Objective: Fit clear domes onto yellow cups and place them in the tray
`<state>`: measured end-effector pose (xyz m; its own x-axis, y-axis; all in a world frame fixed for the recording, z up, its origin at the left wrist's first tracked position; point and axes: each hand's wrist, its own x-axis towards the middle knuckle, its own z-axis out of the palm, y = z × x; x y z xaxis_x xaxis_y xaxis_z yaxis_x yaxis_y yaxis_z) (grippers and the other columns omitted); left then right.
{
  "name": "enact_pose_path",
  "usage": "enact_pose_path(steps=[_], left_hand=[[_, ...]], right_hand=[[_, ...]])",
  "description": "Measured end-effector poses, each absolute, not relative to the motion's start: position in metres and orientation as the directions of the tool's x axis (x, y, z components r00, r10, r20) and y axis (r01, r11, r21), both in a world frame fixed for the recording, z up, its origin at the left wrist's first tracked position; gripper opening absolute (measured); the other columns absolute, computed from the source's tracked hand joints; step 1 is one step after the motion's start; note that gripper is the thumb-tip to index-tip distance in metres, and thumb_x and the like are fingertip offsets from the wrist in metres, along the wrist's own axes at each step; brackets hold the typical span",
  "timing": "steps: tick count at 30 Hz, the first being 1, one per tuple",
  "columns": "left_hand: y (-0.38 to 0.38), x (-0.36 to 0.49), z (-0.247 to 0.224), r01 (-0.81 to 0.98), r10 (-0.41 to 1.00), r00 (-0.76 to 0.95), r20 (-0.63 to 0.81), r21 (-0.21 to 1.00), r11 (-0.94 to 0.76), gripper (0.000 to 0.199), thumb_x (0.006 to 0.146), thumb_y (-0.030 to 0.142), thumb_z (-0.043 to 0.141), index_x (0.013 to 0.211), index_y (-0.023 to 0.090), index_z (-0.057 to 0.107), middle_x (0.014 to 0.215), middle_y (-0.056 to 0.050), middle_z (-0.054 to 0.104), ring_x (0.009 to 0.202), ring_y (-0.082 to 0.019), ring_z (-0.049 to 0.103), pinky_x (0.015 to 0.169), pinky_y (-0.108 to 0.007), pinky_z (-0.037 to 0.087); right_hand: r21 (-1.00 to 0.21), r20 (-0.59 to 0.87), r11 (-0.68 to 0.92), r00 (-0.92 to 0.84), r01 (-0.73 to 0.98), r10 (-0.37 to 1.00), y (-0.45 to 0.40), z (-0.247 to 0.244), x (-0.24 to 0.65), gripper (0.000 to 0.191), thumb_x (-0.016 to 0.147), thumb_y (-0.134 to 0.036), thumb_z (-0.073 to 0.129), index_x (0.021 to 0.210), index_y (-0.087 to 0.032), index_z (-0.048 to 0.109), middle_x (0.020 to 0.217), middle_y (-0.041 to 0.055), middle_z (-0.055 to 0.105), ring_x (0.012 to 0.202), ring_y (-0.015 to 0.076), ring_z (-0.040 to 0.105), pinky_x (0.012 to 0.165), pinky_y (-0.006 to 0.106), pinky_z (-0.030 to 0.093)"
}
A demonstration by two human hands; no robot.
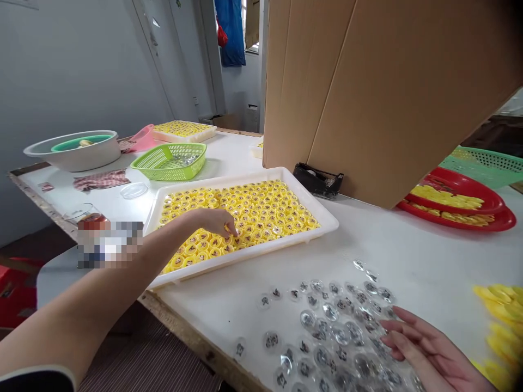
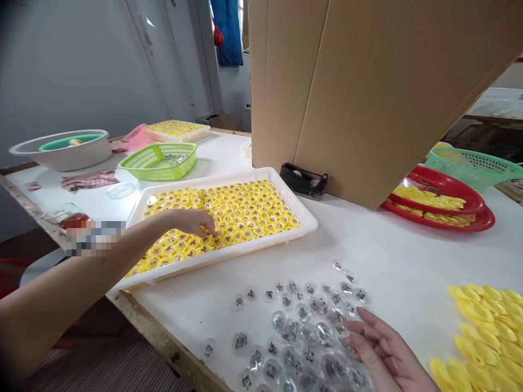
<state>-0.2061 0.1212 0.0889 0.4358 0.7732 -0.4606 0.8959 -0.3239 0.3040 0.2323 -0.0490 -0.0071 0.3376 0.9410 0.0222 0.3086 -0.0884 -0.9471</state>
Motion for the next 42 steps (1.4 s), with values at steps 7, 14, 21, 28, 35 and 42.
enact_pose_path(steps=[7, 14, 21, 28, 35, 42], left_hand=[[0.110, -0.213, 0.083, 0.864, 0.765, 0.499, -0.407, 0.296, -0.406, 0.035, 0.072, 0.022, 0.056, 0.104, 0.025, 0.069, 0.107, -0.003, 0.070, 0.096, -0.020, 0.062, 0.087, -0.032, 0.045], [0.090, -0.189, 0.081, 0.848, 0.870, 0.453, 0.195, 0.208, -0.488, 0.039, 0.082, 0.046, 0.044, 0.099, 0.023, 0.069, 0.095, -0.003, 0.070, 0.093, -0.025, 0.060, 0.089, -0.051, 0.043], [0.018, -0.066, 0.090, 0.608, 0.751, 0.575, 0.323, 0.446, -0.657, 0.024, 0.086, 0.034, 0.050, 0.102, 0.024, 0.066, 0.101, -0.003, 0.069, 0.097, -0.021, 0.060, 0.086, -0.033, 0.047], [0.010, 0.003, 0.054, 0.513, 0.739, 0.660, 0.135, 0.639, -0.574, 0.027, 0.086, 0.032, 0.049, 0.105, 0.023, 0.066, 0.100, -0.005, 0.069, 0.088, -0.021, 0.062, 0.073, -0.030, 0.050], [0.025, 0.094, 0.067, 0.547, 0.732, 0.680, 0.040, 0.637, -0.543, 0.029, 0.081, 0.030, 0.051, 0.103, 0.021, 0.068, 0.098, -0.004, 0.069, 0.078, -0.019, 0.063, 0.076, -0.030, 0.049], [0.041, 0.204, 0.036, 0.493, 0.586, 0.810, -0.038, 0.587, -0.642, 0.040, 0.070, 0.011, 0.053, 0.106, 0.021, 0.066, 0.095, -0.003, 0.068, 0.080, -0.018, 0.063, 0.074, -0.026, 0.048]], right_hand=[[-0.869, 0.095, -0.103, 0.367, 0.484, 0.925, -0.040, 0.014, 0.264, 0.042, 0.076, -0.046, 0.062, 0.105, -0.017, 0.061, 0.088, 0.0074, 0.069, 0.075, 0.0200, 0.068, 0.066, 0.029, 0.056], [-0.522, 0.158, -0.133, 0.249, 0.843, 0.956, 0.003, 0.010, 0.282, 0.018, 0.082, -0.023, 0.052, 0.089, -0.019, 0.068, 0.093, 0.0070, 0.065, 0.085, 0.0198, 0.063, 0.082, 0.034, 0.046], [-0.359, 0.035, -0.120, 0.142, 0.926, 0.989, 0.038, 0.004, 0.260, 0.015, 0.075, -0.021, 0.062, 0.087, -0.017, 0.069, 0.091, 0.0084, 0.060, 0.077, 0.0182, 0.060, 0.073, 0.028, 0.042], [-0.385, 0.077, -0.105, 0.146, 0.917, 0.986, 0.009, 0.013, 0.259, 0.019, 0.077, -0.021, 0.060, 0.094, -0.018, 0.065, 0.093, 0.0068, 0.062, 0.081, 0.0168, 0.059, 0.077, 0.027, 0.042], [-0.522, 0.178, -0.056, 0.173, 0.851, 0.969, -0.059, 0.022, 0.262, 0.023, 0.074, -0.018, 0.061, 0.098, -0.019, 0.062, 0.086, 0.0038, 0.060, 0.074, 0.0152, 0.058, 0.070, 0.026, 0.046], [-0.696, 0.322, 0.083, 0.206, 0.714, 0.924, -0.133, 0.002, 0.269, 0.029, 0.073, -0.009, 0.055, 0.100, -0.020, 0.059, 0.088, 0.0056, 0.057, 0.074, 0.0176, 0.057, 0.067, 0.031, 0.050]])
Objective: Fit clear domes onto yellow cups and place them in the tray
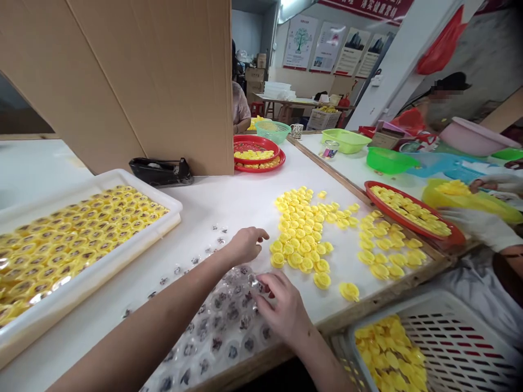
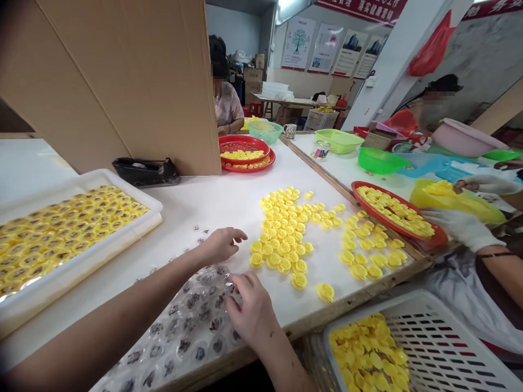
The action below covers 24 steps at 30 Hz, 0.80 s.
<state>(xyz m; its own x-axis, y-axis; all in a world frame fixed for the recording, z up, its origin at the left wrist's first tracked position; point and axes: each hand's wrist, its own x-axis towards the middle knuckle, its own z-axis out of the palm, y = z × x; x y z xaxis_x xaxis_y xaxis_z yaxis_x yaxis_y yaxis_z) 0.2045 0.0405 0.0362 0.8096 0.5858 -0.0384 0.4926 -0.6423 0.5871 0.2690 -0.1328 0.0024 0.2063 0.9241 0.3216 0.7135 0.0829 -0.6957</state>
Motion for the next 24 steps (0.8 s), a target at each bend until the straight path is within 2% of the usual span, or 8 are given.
enact_pose_path(steps=[5, 12, 17, 19, 22, 24], left_hand=[[0.047, 0.241, 0.016, 0.438, 0.508, 0.860, -0.046, 0.574, -0.691, 0.042, 0.063, 0.020, 0.066, 0.105, 0.023, 0.067, 0.095, -0.004, 0.064, 0.082, -0.019, 0.061, 0.076, -0.028, 0.048], [0.043, 0.242, 0.005, 0.430, 0.531, 0.847, -0.010, 0.601, -0.674, 0.031, 0.064, 0.020, 0.065, 0.095, 0.022, 0.067, 0.098, -0.005, 0.061, 0.093, -0.022, 0.057, 0.080, -0.030, 0.047], [0.044, 0.214, 0.022, 0.413, 0.567, 0.823, 0.016, 0.670, -0.617, 0.027, 0.073, 0.024, 0.060, 0.100, 0.020, 0.058, 0.094, -0.003, 0.063, 0.080, -0.017, 0.058, 0.074, -0.029, 0.048], [0.038, 0.195, 0.033, 0.349, 0.578, 0.816, 0.018, 0.781, -0.517, 0.026, 0.076, 0.026, 0.059, 0.101, 0.019, 0.053, 0.092, -0.002, 0.061, 0.073, -0.013, 0.057, 0.066, -0.026, 0.047], [0.019, 0.160, 0.042, 0.136, 0.589, 0.808, -0.017, 0.978, -0.159, 0.028, 0.075, 0.025, 0.066, 0.098, 0.017, 0.053, 0.089, -0.002, 0.059, 0.069, -0.010, 0.055, 0.062, -0.022, 0.044], [0.002, 0.137, 0.041, 0.014, 0.596, 0.801, -0.057, 0.997, 0.076, 0.031, 0.072, 0.023, 0.072, 0.098, 0.016, 0.056, 0.085, -0.001, 0.060, 0.072, -0.010, 0.055, 0.065, -0.022, 0.044]], right_hand=[[-0.768, 0.388, 0.137, 0.285, 0.625, 0.877, -0.147, -0.009, 0.273, 0.029, 0.074, -0.009, 0.055, 0.101, -0.019, 0.057, 0.084, 0.0047, 0.053, 0.072, 0.0171, 0.055, 0.065, 0.031, 0.050], [-0.773, 0.415, 0.176, 0.275, 0.609, 0.867, -0.144, -0.010, 0.274, 0.030, 0.073, -0.010, 0.057, 0.101, -0.020, 0.057, 0.085, 0.0047, 0.053, 0.072, 0.0178, 0.056, 0.065, 0.032, 0.050], [-0.795, 0.455, 0.203, 0.339, 0.572, 0.823, -0.142, -0.009, 0.277, 0.029, 0.075, -0.009, 0.057, 0.102, -0.019, 0.056, 0.083, 0.0042, 0.055, 0.069, 0.0162, 0.056, 0.064, 0.031, 0.052], [-0.840, 0.443, 0.223, 0.387, 0.495, 0.809, -0.142, -0.010, 0.279, 0.029, 0.077, -0.011, 0.057, 0.104, -0.021, 0.055, 0.085, 0.0038, 0.056, 0.071, 0.0157, 0.057, 0.066, 0.031, 0.053], [-0.909, 0.389, 0.265, 0.423, 0.322, 0.818, -0.143, -0.010, 0.280, 0.028, 0.079, -0.014, 0.059, 0.105, -0.022, 0.055, 0.092, 0.0044, 0.058, 0.079, 0.0155, 0.059, 0.072, 0.031, 0.054], [-0.933, 0.353, 0.285, 0.403, 0.221, 0.844, -0.144, -0.008, 0.279, 0.028, 0.079, -0.016, 0.061, 0.106, -0.022, 0.056, 0.094, 0.0047, 0.058, 0.082, 0.0157, 0.060, 0.075, 0.031, 0.054]])
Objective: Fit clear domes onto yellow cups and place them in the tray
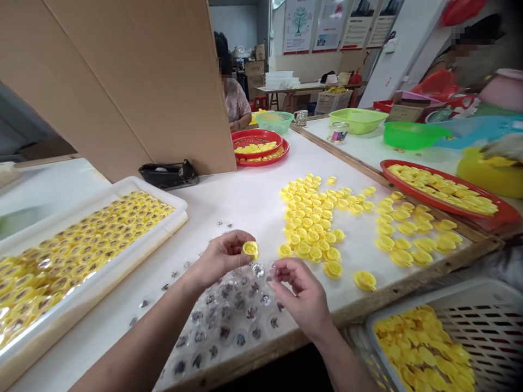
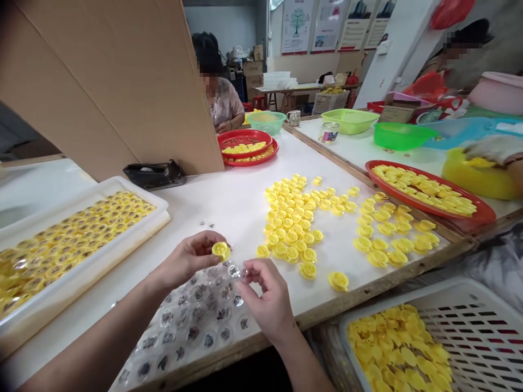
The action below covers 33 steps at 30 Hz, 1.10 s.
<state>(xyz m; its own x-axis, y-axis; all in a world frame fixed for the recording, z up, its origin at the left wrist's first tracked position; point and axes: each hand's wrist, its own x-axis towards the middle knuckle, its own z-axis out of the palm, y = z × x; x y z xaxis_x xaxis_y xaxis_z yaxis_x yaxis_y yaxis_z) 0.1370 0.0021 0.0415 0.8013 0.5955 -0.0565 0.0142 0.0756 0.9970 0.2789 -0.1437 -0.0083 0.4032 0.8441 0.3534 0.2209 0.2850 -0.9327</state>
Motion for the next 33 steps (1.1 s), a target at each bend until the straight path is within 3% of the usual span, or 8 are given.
enact_pose_path(steps=[5, 11, 18, 25, 33], left_hand=[[-0.031, 0.092, 0.027, -0.141, 0.603, 0.789, -0.116, 0.922, 0.362, 0.037, 0.070, 0.016, 0.075, 0.104, 0.016, 0.060, 0.094, -0.005, 0.064, 0.082, -0.012, 0.058, 0.076, -0.025, 0.045], [-0.036, 0.062, 0.018, -0.307, 0.681, 0.729, -0.062, 0.860, 0.407, 0.031, 0.066, 0.014, 0.078, 0.090, 0.014, 0.058, 0.085, -0.005, 0.064, 0.075, -0.014, 0.060, 0.068, -0.025, 0.048], [-0.033, 0.051, 0.014, -0.426, 0.646, 0.763, -0.035, 0.724, 0.542, 0.032, 0.064, 0.013, 0.079, 0.093, 0.014, 0.064, 0.087, -0.005, 0.065, 0.074, -0.015, 0.063, 0.067, -0.027, 0.054], [-0.033, 0.049, 0.014, -0.450, 0.624, 0.781, -0.004, 0.690, 0.567, 0.034, 0.072, 0.015, 0.074, 0.105, 0.014, 0.066, 0.096, -0.008, 0.066, 0.089, -0.017, 0.064, 0.074, -0.024, 0.054], [-0.033, 0.051, 0.020, -0.463, 0.706, 0.708, -0.010, 0.748, 0.476, 0.030, 0.068, 0.015, 0.078, 0.089, 0.013, 0.057, 0.087, -0.005, 0.063, 0.073, -0.014, 0.063, 0.067, -0.028, 0.055]], right_hand=[[-0.951, 0.304, 0.278, 0.249, 0.136, 0.919, -0.139, 0.009, 0.266, 0.027, 0.079, -0.019, 0.065, 0.105, -0.022, 0.058, 0.096, 0.0037, 0.058, 0.081, 0.0146, 0.059, 0.074, 0.029, 0.053], [-0.902, 0.361, 0.337, 0.044, 0.270, 0.931, -0.120, 0.027, 0.242, 0.029, 0.079, -0.018, 0.066, 0.107, -0.024, 0.060, 0.094, 0.0030, 0.059, 0.079, 0.0147, 0.059, 0.072, 0.030, 0.052], [-0.802, 0.406, 0.404, -0.095, 0.440, 0.909, -0.098, 0.046, 0.226, 0.028, 0.080, -0.016, 0.066, 0.106, -0.024, 0.062, 0.092, 0.0022, 0.059, 0.070, 0.0119, 0.059, 0.063, 0.026, 0.051], [-0.660, 0.454, 0.493, -0.222, 0.567, 0.863, -0.089, 0.063, 0.227, 0.033, 0.081, -0.011, 0.064, 0.110, -0.025, 0.062, 0.096, 0.0039, 0.059, 0.079, 0.0137, 0.060, 0.067, 0.027, 0.051], [-0.756, 0.365, 0.405, -0.183, 0.515, 0.913, -0.086, 0.062, 0.228, 0.030, 0.080, -0.009, 0.061, 0.107, -0.024, 0.060, 0.097, 0.0029, 0.058, 0.080, 0.0133, 0.059, 0.068, 0.027, 0.052]])
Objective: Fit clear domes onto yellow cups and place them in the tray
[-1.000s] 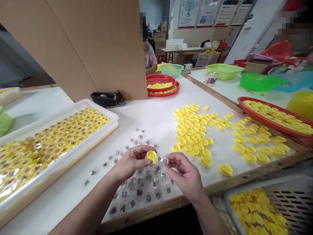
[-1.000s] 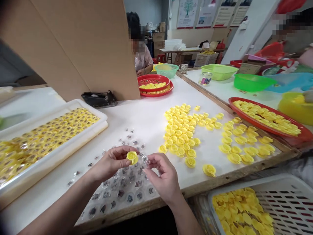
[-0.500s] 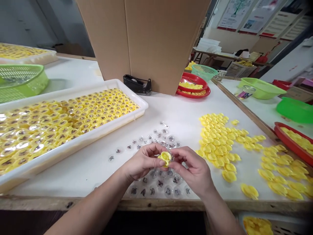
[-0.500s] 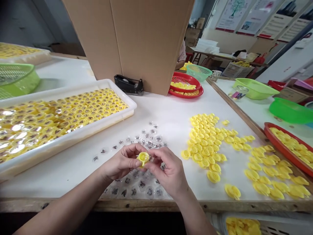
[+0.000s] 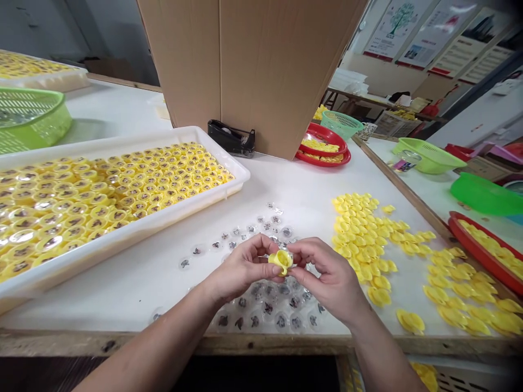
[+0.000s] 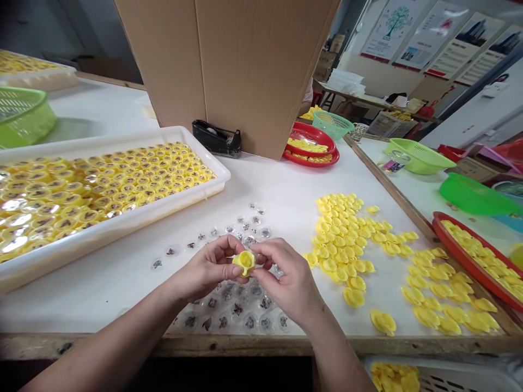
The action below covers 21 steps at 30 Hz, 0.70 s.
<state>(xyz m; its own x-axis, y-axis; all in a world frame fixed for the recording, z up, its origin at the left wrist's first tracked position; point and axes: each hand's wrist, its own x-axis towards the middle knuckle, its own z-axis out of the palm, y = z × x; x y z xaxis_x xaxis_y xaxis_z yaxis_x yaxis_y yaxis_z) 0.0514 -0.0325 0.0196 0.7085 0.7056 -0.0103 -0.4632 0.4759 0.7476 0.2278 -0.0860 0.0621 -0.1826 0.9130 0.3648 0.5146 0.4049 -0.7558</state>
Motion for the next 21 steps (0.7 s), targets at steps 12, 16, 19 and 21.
enact_pose_path(steps=[12, 16, 19, 21], left_hand=[[-0.033, 0.055, 0.011, -0.522, 0.693, 0.720, -0.042, 0.626, 0.580, 0.026, 0.080, 0.026, 0.069, 0.100, 0.017, 0.056, 0.086, -0.005, 0.065, 0.071, -0.012, 0.065, 0.065, -0.019, 0.055], [-0.034, 0.058, 0.008, -0.525, 0.690, 0.721, -0.070, 0.595, 0.609, 0.019, 0.081, 0.028, 0.066, 0.093, 0.016, 0.057, 0.080, -0.004, 0.065, 0.062, -0.009, 0.063, 0.056, -0.015, 0.053], [-0.035, 0.060, 0.004, -0.511, 0.681, 0.727, -0.087, 0.594, 0.622, 0.021, 0.083, 0.030, 0.064, 0.096, 0.015, 0.061, 0.083, -0.005, 0.064, 0.062, -0.010, 0.063, 0.054, -0.015, 0.052], [-0.035, 0.061, 0.003, -0.505, 0.682, 0.725, -0.094, 0.600, 0.620, 0.023, 0.083, 0.032, 0.063, 0.097, 0.013, 0.062, 0.082, -0.005, 0.064, 0.060, -0.009, 0.062, 0.052, -0.015, 0.051]], right_hand=[[-0.798, 0.333, 0.417, -0.259, 0.435, 0.907, -0.083, 0.065, 0.229, 0.036, 0.080, -0.006, 0.060, 0.110, -0.024, 0.063, 0.099, 0.0036, 0.057, 0.072, 0.0102, 0.060, 0.065, 0.027, 0.052], [-0.794, 0.335, 0.397, -0.215, 0.461, 0.917, -0.083, 0.065, 0.228, 0.029, 0.076, -0.013, 0.069, 0.103, -0.022, 0.065, 0.088, 0.0011, 0.058, 0.066, 0.0094, 0.058, 0.060, 0.025, 0.050], [-0.758, 0.353, 0.379, -0.153, 0.532, 0.923, -0.083, 0.063, 0.227, 0.026, 0.074, -0.020, 0.073, 0.099, -0.021, 0.065, 0.081, 0.0001, 0.057, 0.061, 0.0088, 0.055, 0.055, 0.023, 0.048], [-0.729, 0.377, 0.384, -0.136, 0.567, 0.916, -0.083, 0.060, 0.227, 0.025, 0.073, -0.024, 0.074, 0.096, -0.020, 0.066, 0.079, 0.0003, 0.057, 0.058, 0.0087, 0.054, 0.052, 0.023, 0.047]])
